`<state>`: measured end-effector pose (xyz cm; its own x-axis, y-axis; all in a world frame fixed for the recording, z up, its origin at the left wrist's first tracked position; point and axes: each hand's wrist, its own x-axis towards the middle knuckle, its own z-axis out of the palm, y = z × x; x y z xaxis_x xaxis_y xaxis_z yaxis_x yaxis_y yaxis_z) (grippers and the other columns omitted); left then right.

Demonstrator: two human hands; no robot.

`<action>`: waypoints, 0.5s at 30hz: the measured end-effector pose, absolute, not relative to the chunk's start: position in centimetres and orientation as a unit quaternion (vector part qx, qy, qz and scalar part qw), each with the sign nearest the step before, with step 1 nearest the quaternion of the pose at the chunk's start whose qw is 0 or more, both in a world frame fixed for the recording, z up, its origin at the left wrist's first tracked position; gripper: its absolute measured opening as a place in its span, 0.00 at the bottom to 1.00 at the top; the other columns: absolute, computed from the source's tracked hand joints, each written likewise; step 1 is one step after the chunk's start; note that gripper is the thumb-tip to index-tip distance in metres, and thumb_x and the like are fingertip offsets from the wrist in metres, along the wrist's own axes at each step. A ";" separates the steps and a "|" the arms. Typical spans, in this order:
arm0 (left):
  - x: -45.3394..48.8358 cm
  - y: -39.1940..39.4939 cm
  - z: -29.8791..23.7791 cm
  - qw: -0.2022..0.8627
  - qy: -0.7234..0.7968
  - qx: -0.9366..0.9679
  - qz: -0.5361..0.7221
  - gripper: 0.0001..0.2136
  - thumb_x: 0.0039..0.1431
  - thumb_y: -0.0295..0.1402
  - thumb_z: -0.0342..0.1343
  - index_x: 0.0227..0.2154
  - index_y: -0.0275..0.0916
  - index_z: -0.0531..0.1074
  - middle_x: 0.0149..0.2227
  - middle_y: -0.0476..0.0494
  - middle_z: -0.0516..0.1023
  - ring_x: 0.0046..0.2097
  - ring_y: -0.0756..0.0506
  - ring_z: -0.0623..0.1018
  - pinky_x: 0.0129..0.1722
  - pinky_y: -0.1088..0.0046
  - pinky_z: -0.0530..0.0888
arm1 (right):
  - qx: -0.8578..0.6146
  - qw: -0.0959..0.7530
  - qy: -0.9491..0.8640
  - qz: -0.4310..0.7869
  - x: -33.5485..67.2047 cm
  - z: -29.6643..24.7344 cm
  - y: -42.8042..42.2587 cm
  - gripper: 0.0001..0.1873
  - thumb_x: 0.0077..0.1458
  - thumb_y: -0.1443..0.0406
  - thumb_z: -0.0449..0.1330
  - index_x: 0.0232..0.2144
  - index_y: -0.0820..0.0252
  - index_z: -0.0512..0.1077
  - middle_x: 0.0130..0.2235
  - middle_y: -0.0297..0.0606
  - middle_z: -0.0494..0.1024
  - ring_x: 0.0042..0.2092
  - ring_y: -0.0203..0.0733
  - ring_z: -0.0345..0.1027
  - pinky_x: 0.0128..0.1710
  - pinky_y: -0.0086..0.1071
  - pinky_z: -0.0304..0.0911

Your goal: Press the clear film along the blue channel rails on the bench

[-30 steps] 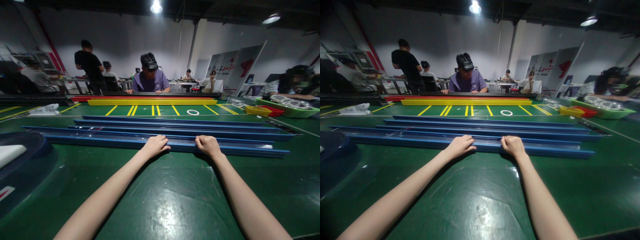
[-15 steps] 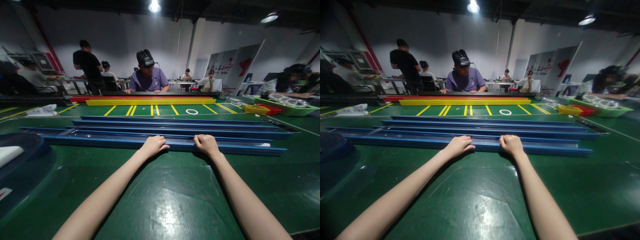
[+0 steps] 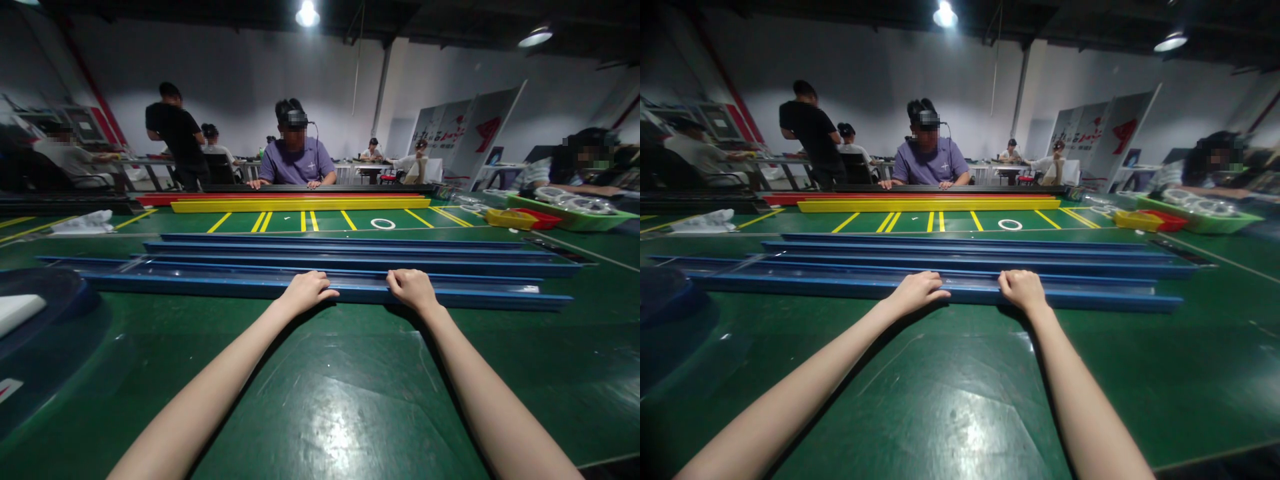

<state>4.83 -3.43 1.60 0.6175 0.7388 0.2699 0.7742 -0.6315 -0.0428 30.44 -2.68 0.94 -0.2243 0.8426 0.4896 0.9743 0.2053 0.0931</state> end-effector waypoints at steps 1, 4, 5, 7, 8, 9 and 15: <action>4.9 -3.4 1.6 0.077 -0.424 -0.895 -0.113 0.19 0.58 0.46 0.41 0.27 0.38 0.71 0.33 0.47 0.72 0.37 0.48 0.71 0.28 0.78 0.64 | -0.598 0.172 -0.757 -0.198 30.5 0.9 -2.6 0.24 0.54 0.61 0.41 0.17 0.61 0.72 0.24 0.41 0.76 0.25 0.37 0.66 0.24 0.29 0.45; 4.9 -3.4 1.6 0.074 -0.429 -0.893 -0.111 0.19 0.57 0.46 0.42 0.27 0.38 0.71 0.33 0.47 0.72 0.37 0.48 0.71 0.27 0.78 0.63 | -0.595 0.181 -0.756 -0.205 30.5 0.7 -2.5 0.24 0.54 0.61 0.42 0.17 0.60 0.72 0.24 0.40 0.76 0.24 0.37 0.66 0.23 0.29 0.44; 4.9 -3.4 1.6 0.074 -0.430 -0.893 -0.111 0.19 0.57 0.46 0.42 0.27 0.38 0.71 0.33 0.47 0.72 0.37 0.48 0.71 0.27 0.79 0.63 | -0.594 0.183 -0.756 -0.206 30.5 0.7 -2.5 0.24 0.54 0.61 0.42 0.16 0.60 0.71 0.23 0.40 0.76 0.24 0.37 0.66 0.23 0.29 0.44; 4.9 -3.4 1.6 0.074 -0.431 -0.892 -0.111 0.19 0.57 0.46 0.42 0.26 0.38 0.71 0.33 0.47 0.72 0.37 0.49 0.71 0.26 0.78 0.62 | -0.592 0.186 -0.756 -0.208 30.5 0.7 -2.5 0.24 0.53 0.61 0.42 0.16 0.60 0.71 0.23 0.40 0.76 0.24 0.37 0.66 0.23 0.29 0.44; 4.9 -3.4 1.7 0.074 -0.432 -0.892 -0.110 0.20 0.57 0.46 0.42 0.26 0.38 0.71 0.32 0.47 0.72 0.36 0.49 0.71 0.26 0.78 0.62 | -0.592 0.186 -0.756 -0.208 30.5 0.7 -2.5 0.24 0.53 0.61 0.43 0.16 0.60 0.71 0.23 0.40 0.76 0.24 0.37 0.66 0.23 0.29 0.44; 4.9 -3.4 1.7 0.075 -0.432 -0.892 -0.108 0.20 0.57 0.46 0.42 0.26 0.38 0.71 0.32 0.47 0.72 0.36 0.49 0.71 0.26 0.78 0.62 | -0.593 0.187 -0.756 -0.207 30.5 0.8 -2.5 0.23 0.53 0.61 0.43 0.16 0.60 0.71 0.23 0.40 0.76 0.24 0.37 0.66 0.23 0.29 0.44; 4.9 -3.4 1.7 0.076 -0.437 -0.891 -0.099 0.20 0.57 0.47 0.42 0.26 0.37 0.71 0.31 0.47 0.72 0.35 0.48 0.71 0.25 0.78 0.61 | -0.597 0.183 -0.755 -0.199 30.4 0.9 -2.6 0.23 0.53 0.61 0.42 0.17 0.60 0.72 0.23 0.40 0.76 0.24 0.37 0.66 0.23 0.29 0.45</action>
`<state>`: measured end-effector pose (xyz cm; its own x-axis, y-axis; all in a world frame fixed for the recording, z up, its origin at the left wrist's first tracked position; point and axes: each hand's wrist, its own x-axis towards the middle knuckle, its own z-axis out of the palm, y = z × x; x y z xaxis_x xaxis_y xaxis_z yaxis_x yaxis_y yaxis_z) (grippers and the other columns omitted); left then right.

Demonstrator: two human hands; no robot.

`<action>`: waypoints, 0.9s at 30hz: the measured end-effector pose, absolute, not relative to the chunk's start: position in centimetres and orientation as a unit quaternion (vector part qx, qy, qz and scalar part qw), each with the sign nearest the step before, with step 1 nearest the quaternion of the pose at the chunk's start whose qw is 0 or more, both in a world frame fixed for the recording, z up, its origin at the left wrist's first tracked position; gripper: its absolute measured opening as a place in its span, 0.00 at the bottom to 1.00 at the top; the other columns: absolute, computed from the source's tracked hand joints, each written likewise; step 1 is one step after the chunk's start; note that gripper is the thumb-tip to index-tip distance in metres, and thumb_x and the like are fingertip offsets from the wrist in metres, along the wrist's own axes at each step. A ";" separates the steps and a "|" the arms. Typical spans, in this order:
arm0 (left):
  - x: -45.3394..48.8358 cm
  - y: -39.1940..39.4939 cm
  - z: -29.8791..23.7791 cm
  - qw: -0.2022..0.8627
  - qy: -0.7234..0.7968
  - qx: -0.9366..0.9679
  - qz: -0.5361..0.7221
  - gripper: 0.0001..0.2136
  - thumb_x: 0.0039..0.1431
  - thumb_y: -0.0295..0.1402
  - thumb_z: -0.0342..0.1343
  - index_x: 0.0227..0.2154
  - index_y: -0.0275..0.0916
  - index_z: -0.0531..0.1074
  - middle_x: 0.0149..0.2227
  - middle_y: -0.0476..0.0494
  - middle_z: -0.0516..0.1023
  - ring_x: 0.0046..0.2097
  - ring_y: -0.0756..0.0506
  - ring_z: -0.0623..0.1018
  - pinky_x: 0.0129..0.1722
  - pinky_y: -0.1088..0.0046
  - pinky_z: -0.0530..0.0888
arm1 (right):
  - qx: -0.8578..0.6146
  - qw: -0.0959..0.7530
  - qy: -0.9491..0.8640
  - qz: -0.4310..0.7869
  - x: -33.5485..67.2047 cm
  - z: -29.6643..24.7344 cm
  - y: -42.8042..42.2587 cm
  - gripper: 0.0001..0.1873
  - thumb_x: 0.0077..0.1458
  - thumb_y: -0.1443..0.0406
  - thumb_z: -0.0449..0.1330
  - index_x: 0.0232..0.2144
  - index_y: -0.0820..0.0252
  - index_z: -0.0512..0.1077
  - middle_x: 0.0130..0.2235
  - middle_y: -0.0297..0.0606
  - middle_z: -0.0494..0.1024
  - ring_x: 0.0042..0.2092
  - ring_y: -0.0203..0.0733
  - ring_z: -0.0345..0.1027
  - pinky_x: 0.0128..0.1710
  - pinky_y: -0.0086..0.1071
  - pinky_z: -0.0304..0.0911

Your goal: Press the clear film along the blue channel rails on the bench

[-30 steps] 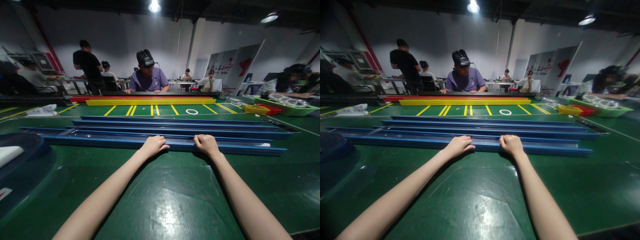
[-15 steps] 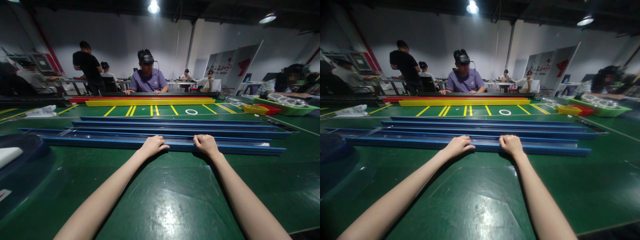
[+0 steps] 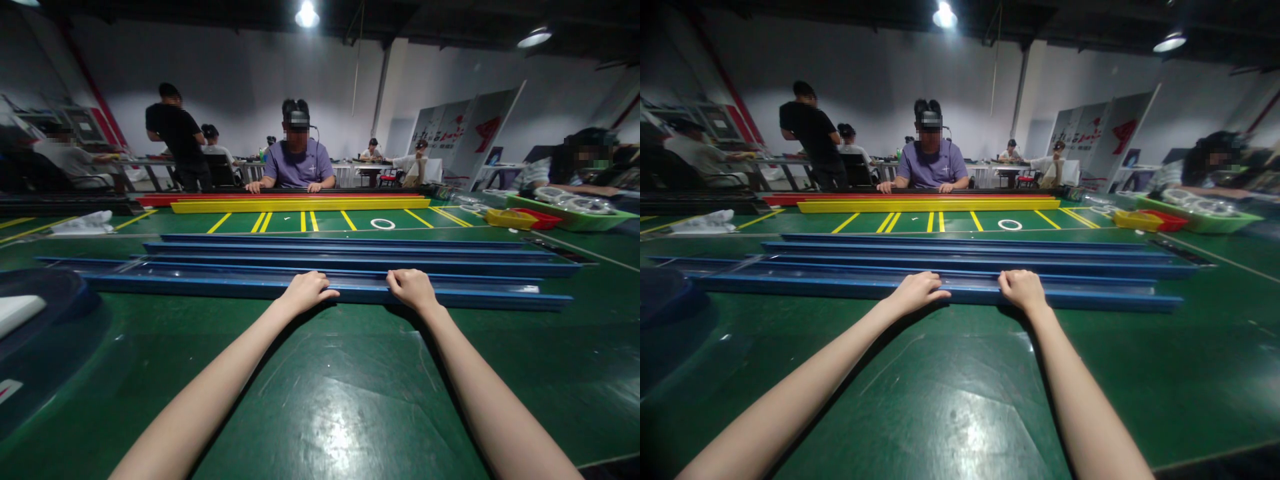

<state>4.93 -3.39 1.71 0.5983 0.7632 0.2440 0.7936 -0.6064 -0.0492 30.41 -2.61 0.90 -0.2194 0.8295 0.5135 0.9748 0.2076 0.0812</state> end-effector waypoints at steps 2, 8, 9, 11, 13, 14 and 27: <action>5.0 -3.4 1.7 0.079 -0.437 -0.891 -0.099 0.20 0.57 0.47 0.42 0.26 0.37 0.71 0.31 0.47 0.72 0.36 0.48 0.71 0.25 0.78 0.61 | -0.599 0.181 -0.755 -0.196 30.4 0.9 -2.6 0.23 0.53 0.61 0.42 0.17 0.60 0.72 0.24 0.41 0.76 0.24 0.37 0.66 0.23 0.29 0.45; 5.0 -3.3 1.4 0.092 -0.435 -0.890 -0.105 0.19 0.57 0.46 0.42 0.26 0.37 0.71 0.31 0.47 0.72 0.35 0.48 0.71 0.25 0.78 0.61 | -0.610 0.168 -0.753 -0.182 30.4 1.0 -2.6 0.24 0.53 0.60 0.42 0.17 0.60 0.72 0.24 0.40 0.76 0.25 0.37 0.66 0.24 0.28 0.45; 5.0 -3.3 1.3 0.098 -0.436 -0.888 -0.109 0.19 0.57 0.46 0.42 0.26 0.38 0.71 0.31 0.47 0.72 0.35 0.48 0.71 0.25 0.78 0.61 | -0.611 0.165 -0.753 -0.179 30.4 1.0 -2.6 0.24 0.53 0.60 0.42 0.17 0.59 0.72 0.24 0.40 0.76 0.25 0.37 0.66 0.24 0.28 0.45; 4.9 -3.2 1.1 0.111 -0.436 -0.885 -0.120 0.19 0.57 0.46 0.42 0.27 0.38 0.71 0.31 0.47 0.71 0.35 0.48 0.71 0.25 0.78 0.61 | -0.613 0.160 -0.754 -0.175 30.3 1.1 -2.7 0.23 0.54 0.60 0.42 0.18 0.59 0.72 0.25 0.40 0.76 0.26 0.37 0.67 0.24 0.28 0.46; 4.9 -3.2 0.9 0.127 -0.432 -0.884 -0.130 0.19 0.57 0.46 0.42 0.28 0.38 0.70 0.32 0.47 0.71 0.35 0.49 0.71 0.25 0.78 0.62 | -0.613 0.157 -0.755 -0.171 30.3 1.2 -2.7 0.23 0.53 0.60 0.42 0.18 0.59 0.72 0.25 0.39 0.77 0.27 0.37 0.67 0.24 0.28 0.46; 4.9 -3.2 0.8 0.136 -0.427 -0.884 -0.134 0.18 0.58 0.46 0.41 0.28 0.38 0.70 0.32 0.47 0.71 0.35 0.49 0.71 0.25 0.78 0.62 | -0.614 0.155 -0.756 -0.168 30.3 1.3 -2.8 0.23 0.53 0.60 0.42 0.19 0.59 0.72 0.26 0.39 0.77 0.27 0.37 0.67 0.24 0.28 0.46; 5.0 -3.5 -0.6 0.235 -0.392 -0.868 -0.196 0.17 0.59 0.44 0.41 0.26 0.37 0.66 0.27 0.45 0.71 0.31 0.48 0.70 0.27 0.74 0.62 | -0.655 0.084 -0.739 -0.138 30.0 1.8 -2.8 0.25 0.54 0.59 0.39 0.23 0.59 0.74 0.28 0.41 0.77 0.30 0.39 0.68 0.25 0.27 0.48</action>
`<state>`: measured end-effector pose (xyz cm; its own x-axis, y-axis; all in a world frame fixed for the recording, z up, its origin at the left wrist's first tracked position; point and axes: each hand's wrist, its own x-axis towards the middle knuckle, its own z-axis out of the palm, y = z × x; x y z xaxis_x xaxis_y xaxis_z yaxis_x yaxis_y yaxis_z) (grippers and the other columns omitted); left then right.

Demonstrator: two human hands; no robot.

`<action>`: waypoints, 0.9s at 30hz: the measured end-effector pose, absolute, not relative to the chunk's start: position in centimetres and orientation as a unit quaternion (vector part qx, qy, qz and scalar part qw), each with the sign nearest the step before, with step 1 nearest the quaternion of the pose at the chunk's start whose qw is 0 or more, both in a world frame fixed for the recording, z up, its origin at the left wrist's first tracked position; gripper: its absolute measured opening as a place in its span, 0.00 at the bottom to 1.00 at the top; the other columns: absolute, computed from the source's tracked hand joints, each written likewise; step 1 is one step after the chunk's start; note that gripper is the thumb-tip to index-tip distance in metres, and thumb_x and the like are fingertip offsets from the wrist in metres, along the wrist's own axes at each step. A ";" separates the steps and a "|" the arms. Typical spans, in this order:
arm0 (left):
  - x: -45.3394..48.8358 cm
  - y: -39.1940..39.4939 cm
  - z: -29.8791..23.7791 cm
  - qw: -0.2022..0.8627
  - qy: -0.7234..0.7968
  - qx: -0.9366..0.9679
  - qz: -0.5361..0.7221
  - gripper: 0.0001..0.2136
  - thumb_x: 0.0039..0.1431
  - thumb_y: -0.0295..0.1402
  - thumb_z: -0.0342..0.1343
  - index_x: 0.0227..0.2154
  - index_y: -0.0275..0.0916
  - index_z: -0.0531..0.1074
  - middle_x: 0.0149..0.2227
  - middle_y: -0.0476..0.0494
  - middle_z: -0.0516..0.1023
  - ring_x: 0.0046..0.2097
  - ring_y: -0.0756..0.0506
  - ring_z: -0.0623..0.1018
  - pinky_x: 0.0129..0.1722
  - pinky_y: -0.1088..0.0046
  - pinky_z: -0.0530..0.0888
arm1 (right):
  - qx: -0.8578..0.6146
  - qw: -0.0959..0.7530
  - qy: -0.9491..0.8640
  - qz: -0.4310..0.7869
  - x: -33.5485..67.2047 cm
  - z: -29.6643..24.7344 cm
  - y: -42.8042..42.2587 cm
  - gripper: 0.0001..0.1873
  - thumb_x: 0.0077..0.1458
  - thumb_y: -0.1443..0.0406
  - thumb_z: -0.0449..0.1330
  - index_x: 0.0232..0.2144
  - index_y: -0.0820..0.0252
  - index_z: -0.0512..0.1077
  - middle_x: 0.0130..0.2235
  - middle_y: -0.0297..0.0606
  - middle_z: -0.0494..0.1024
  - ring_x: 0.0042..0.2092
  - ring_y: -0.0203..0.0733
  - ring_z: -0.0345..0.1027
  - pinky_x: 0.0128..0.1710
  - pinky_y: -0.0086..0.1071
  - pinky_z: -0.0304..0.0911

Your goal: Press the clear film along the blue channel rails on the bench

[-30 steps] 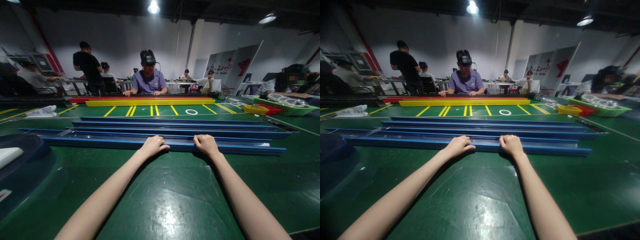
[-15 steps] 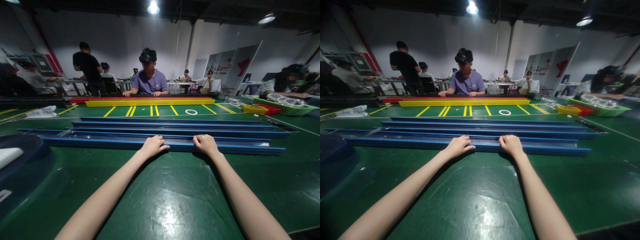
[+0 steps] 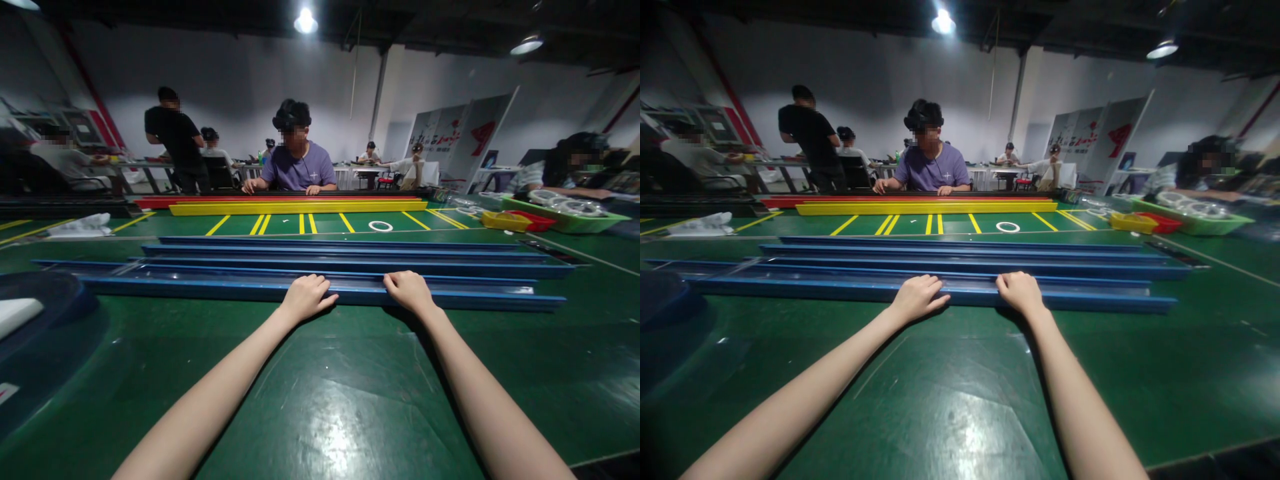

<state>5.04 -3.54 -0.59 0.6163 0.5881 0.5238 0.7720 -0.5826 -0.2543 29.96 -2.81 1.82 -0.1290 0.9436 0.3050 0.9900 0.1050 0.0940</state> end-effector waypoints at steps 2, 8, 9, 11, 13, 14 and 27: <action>5.1 -3.6 -0.6 0.237 -0.392 -0.866 -0.198 0.17 0.58 0.44 0.41 0.26 0.37 0.67 0.27 0.45 0.71 0.31 0.48 0.70 0.27 0.74 0.62 | -0.657 0.082 -0.737 -0.136 29.9 1.9 -2.8 0.25 0.55 0.59 0.39 0.24 0.59 0.74 0.28 0.41 0.77 0.30 0.38 0.68 0.25 0.27 0.48; 5.1 -3.7 -0.5 0.231 -0.396 -0.867 -0.196 0.17 0.59 0.43 0.40 0.26 0.37 0.67 0.27 0.45 0.71 0.31 0.48 0.70 0.28 0.73 0.62 | -0.654 0.085 -0.739 -0.139 29.9 1.8 -2.9 0.25 0.55 0.59 0.39 0.24 0.59 0.74 0.28 0.41 0.77 0.31 0.39 0.68 0.25 0.27 0.49; 5.1 -3.7 -0.5 0.227 -0.397 -0.868 -0.195 0.17 0.59 0.43 0.40 0.27 0.37 0.67 0.28 0.44 0.71 0.31 0.47 0.70 0.28 0.73 0.62 | -0.653 0.086 -0.740 -0.139 30.0 1.8 -2.9 0.25 0.55 0.59 0.39 0.24 0.59 0.74 0.28 0.41 0.77 0.31 0.39 0.68 0.25 0.27 0.49; 5.1 -3.7 -0.5 0.219 -0.399 -0.869 -0.194 0.18 0.59 0.43 0.39 0.27 0.37 0.67 0.28 0.44 0.71 0.32 0.47 0.70 0.28 0.73 0.62 | -0.652 0.088 -0.741 -0.137 30.0 1.8 -2.9 0.25 0.55 0.59 0.39 0.24 0.59 0.74 0.28 0.41 0.77 0.31 0.40 0.68 0.25 0.27 0.49; 5.1 -3.7 -0.6 0.212 -0.400 -0.870 -0.195 0.18 0.59 0.44 0.39 0.28 0.37 0.68 0.28 0.44 0.71 0.32 0.47 0.70 0.29 0.73 0.63 | -0.654 0.086 -0.740 -0.134 30.0 1.8 -2.9 0.25 0.55 0.59 0.39 0.24 0.59 0.74 0.27 0.41 0.77 0.31 0.39 0.68 0.25 0.27 0.49; 5.1 -3.6 -0.6 0.210 -0.401 -0.870 -0.195 0.18 0.59 0.44 0.39 0.28 0.37 0.68 0.28 0.43 0.71 0.32 0.47 0.70 0.29 0.73 0.63 | -0.655 0.085 -0.740 -0.132 30.0 1.9 -2.9 0.25 0.55 0.59 0.39 0.24 0.59 0.74 0.27 0.41 0.76 0.30 0.39 0.68 0.25 0.27 0.49; 5.1 -3.7 -0.6 0.211 -0.403 -0.870 -0.190 0.18 0.59 0.44 0.39 0.29 0.36 0.68 0.29 0.44 0.72 0.33 0.47 0.70 0.29 0.72 0.63 | -0.647 0.078 -0.746 -0.140 29.9 1.9 -2.9 0.26 0.55 0.59 0.39 0.23 0.59 0.74 0.27 0.41 0.76 0.29 0.38 0.68 0.24 0.27 0.48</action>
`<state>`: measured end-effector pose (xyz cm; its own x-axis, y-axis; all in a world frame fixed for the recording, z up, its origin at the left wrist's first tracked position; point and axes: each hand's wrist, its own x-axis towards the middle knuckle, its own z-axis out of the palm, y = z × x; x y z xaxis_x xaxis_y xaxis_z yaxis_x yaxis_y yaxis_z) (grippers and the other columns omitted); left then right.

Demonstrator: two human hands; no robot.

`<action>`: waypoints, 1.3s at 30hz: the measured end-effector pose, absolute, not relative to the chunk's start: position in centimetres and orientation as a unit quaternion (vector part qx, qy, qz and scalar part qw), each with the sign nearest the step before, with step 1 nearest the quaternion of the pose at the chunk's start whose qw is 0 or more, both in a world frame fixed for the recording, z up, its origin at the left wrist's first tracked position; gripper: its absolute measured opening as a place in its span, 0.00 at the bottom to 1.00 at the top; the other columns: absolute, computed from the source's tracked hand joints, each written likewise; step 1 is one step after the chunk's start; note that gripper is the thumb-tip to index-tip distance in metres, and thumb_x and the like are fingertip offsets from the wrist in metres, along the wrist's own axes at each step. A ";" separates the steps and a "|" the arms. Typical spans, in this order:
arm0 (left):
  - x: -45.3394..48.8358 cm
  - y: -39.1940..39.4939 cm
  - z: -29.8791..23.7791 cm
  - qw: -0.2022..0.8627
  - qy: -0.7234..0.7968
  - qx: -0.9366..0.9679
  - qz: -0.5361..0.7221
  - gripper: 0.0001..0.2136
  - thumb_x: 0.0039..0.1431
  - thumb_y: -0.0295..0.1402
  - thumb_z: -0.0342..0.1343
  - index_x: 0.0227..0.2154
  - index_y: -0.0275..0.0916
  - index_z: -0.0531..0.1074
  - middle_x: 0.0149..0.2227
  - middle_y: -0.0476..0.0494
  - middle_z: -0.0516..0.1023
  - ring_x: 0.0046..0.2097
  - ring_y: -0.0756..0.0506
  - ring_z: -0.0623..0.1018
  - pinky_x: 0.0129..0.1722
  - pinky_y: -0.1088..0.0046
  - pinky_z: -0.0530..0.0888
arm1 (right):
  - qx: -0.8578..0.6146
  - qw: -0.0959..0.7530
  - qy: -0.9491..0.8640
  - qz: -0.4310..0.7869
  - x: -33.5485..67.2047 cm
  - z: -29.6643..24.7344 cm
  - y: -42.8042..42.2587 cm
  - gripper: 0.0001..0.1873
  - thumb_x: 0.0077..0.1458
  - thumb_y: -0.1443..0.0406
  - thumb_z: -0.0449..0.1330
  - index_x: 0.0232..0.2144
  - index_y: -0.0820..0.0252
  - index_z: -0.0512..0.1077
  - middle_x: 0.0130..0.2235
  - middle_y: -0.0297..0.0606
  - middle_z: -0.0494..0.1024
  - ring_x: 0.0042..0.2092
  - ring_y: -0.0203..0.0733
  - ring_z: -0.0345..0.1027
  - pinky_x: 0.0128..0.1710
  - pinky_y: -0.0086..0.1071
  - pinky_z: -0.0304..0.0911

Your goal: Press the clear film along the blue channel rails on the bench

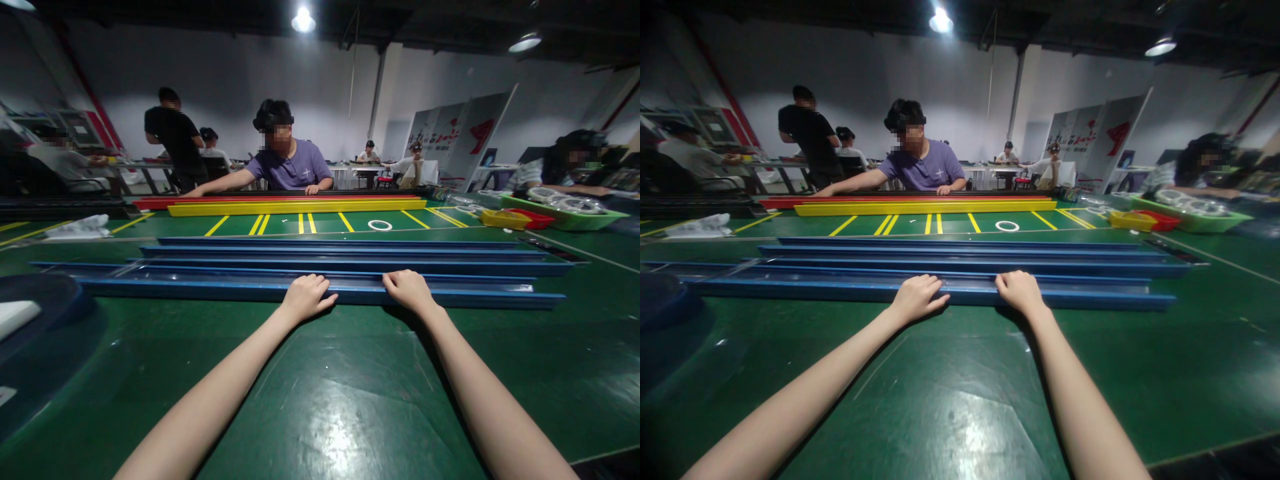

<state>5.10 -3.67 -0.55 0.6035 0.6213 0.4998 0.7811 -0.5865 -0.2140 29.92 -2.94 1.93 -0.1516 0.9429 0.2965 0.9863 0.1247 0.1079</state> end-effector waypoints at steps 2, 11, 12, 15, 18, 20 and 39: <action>5.1 -3.7 -0.5 0.210 -0.403 -0.870 -0.189 0.18 0.59 0.44 0.39 0.29 0.36 0.68 0.29 0.44 0.72 0.33 0.47 0.70 0.29 0.72 0.63 | -0.644 0.070 -0.749 -0.138 29.9 2.1 -3.0 0.26 0.55 0.59 0.39 0.23 0.59 0.74 0.27 0.41 0.76 0.29 0.38 0.68 0.24 0.27 0.48; 5.1 -3.7 -0.5 0.201 -0.400 -0.873 -0.192 0.16 0.59 0.41 0.39 0.29 0.37 0.68 0.29 0.43 0.70 0.33 0.46 0.69 0.29 0.72 0.62 | -0.633 0.063 -0.756 -0.153 30.0 2.7 -3.1 0.23 0.54 0.59 0.41 0.21 0.58 0.72 0.26 0.40 0.76 0.28 0.38 0.67 0.22 0.28 0.43; 5.1 -3.7 -0.6 0.201 -0.399 -0.873 -0.195 0.15 0.59 0.40 0.39 0.30 0.37 0.68 0.29 0.43 0.70 0.33 0.46 0.69 0.29 0.72 0.62 | -0.635 0.072 -0.753 -0.157 29.9 2.8 -3.1 0.23 0.54 0.59 0.42 0.21 0.58 0.72 0.26 0.39 0.76 0.28 0.38 0.67 0.22 0.28 0.42; 5.0 -3.6 -0.7 0.205 -0.391 -0.874 -0.202 0.14 0.58 0.37 0.39 0.31 0.36 0.67 0.31 0.43 0.70 0.34 0.46 0.69 0.30 0.71 0.61 | -0.633 0.119 -0.747 -0.164 28.9 2.8 -3.1 0.23 0.55 0.58 0.41 0.22 0.58 0.71 0.28 0.38 0.76 0.28 0.37 0.67 0.22 0.28 0.41; 5.0 -3.7 -0.7 0.214 -0.381 -0.874 -0.211 0.13 0.58 0.35 0.39 0.32 0.36 0.67 0.31 0.43 0.70 0.34 0.47 0.69 0.31 0.70 0.61 | -0.613 0.164 -0.754 -0.167 27.3 2.7 -3.2 0.23 0.56 0.59 0.40 0.21 0.58 0.70 0.28 0.36 0.76 0.29 0.35 0.66 0.22 0.28 0.41; 5.0 -3.8 -0.7 0.220 -0.382 -0.871 -0.218 0.13 0.58 0.34 0.39 0.32 0.36 0.67 0.31 0.43 0.70 0.34 0.46 0.69 0.32 0.70 0.61 | -0.588 0.182 -0.769 -0.173 26.0 2.4 -3.3 0.23 0.57 0.59 0.40 0.21 0.59 0.69 0.27 0.36 0.75 0.29 0.34 0.66 0.23 0.27 0.41; 4.8 -4.0 -1.0 0.229 -0.396 -0.853 -0.251 0.13 0.58 0.35 0.40 0.32 0.35 0.68 0.30 0.42 0.71 0.34 0.46 0.69 0.32 0.69 0.61 | -0.511 0.218 -0.802 -0.220 22.2 0.2 -2.4 0.23 0.56 0.64 0.39 0.20 0.63 0.69 0.23 0.40 0.73 0.23 0.34 0.63 0.22 0.29 0.42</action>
